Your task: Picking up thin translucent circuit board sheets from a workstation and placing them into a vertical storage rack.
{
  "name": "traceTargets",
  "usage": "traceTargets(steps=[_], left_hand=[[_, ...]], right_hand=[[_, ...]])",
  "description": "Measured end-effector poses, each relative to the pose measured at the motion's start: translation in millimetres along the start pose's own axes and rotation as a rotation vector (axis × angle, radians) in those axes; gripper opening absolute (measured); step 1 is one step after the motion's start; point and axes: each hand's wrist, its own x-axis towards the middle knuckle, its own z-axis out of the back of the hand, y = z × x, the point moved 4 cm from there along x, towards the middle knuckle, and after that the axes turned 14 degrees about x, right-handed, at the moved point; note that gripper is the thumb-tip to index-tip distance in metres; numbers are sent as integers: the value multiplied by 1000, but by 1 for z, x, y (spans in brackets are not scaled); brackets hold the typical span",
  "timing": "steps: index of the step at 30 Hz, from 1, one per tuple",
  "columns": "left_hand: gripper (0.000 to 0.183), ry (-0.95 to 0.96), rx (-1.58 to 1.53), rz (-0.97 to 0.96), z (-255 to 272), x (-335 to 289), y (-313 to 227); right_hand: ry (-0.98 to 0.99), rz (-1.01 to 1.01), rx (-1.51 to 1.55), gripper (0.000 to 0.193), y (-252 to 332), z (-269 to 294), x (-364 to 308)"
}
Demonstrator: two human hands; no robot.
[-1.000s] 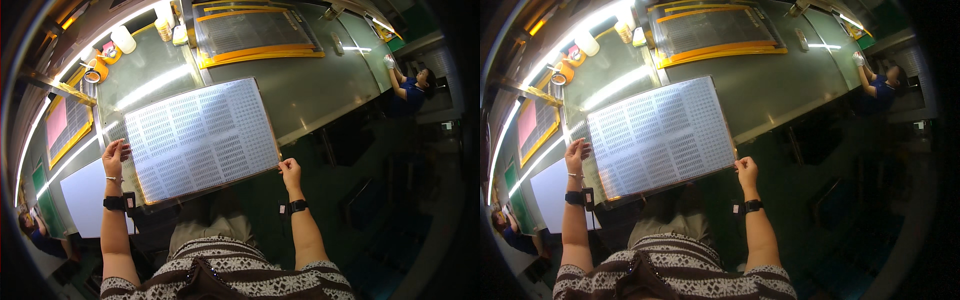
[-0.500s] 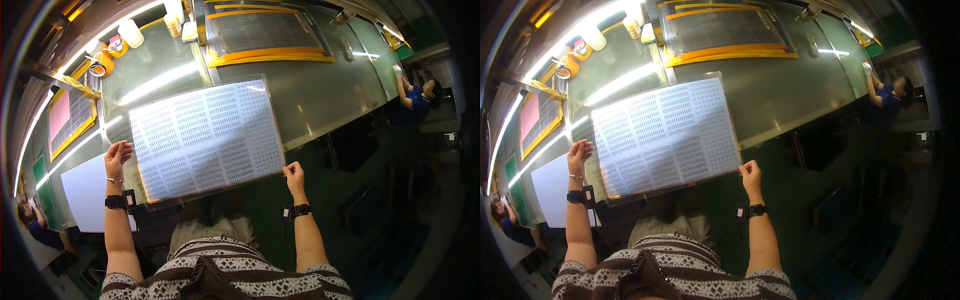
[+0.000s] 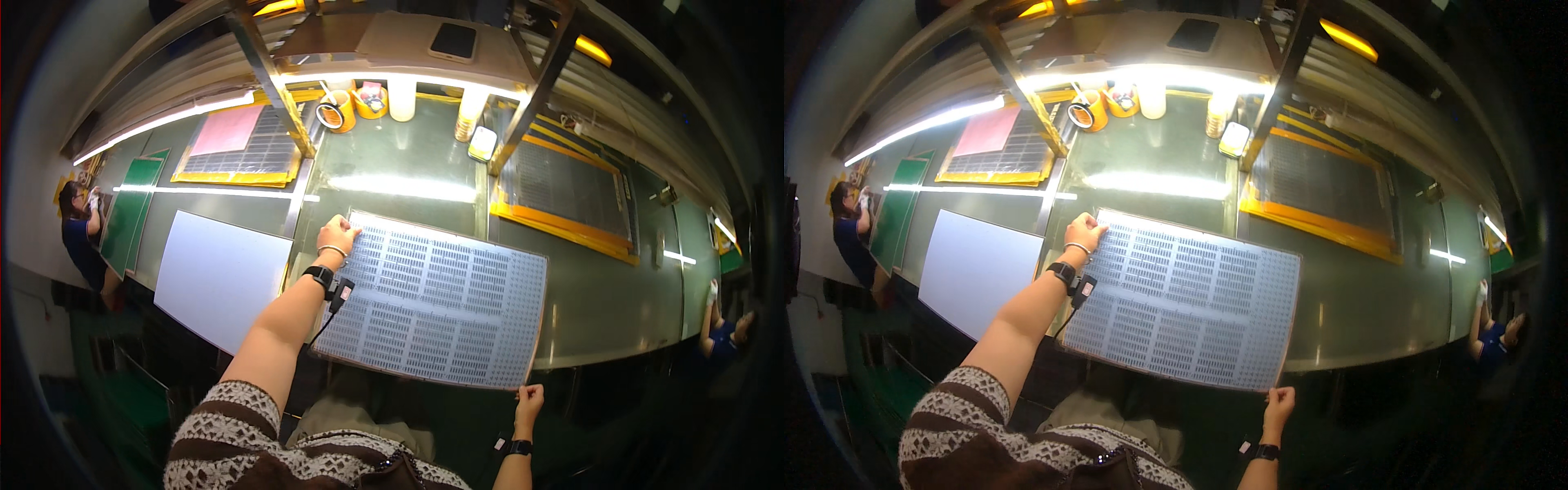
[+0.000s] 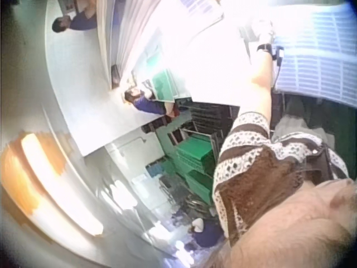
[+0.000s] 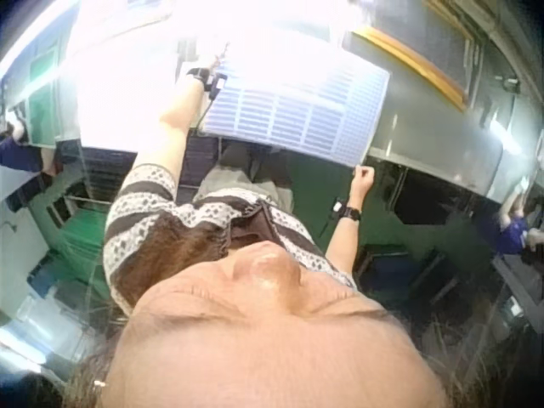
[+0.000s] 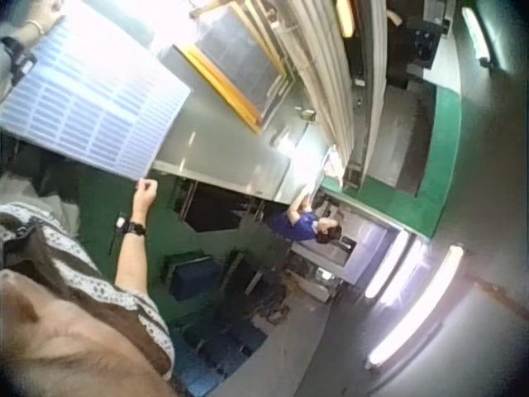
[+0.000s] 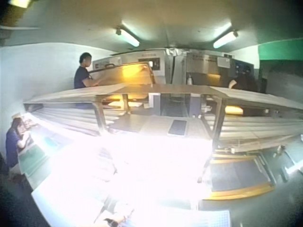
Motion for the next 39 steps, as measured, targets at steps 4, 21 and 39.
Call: traceTargets(steps=[4,21,39], left_hand=[[47,-81,50,118,10,1,0],[42,-35,480,-154,4,-1,-20],[52,-245,594,-378,0,-18,-8]], right_hand=[[27,-60,-18,14,7,-9,1],[18,-106,-30,15,9,-3,2],[126,650,-1128,45,114,-167,219]])
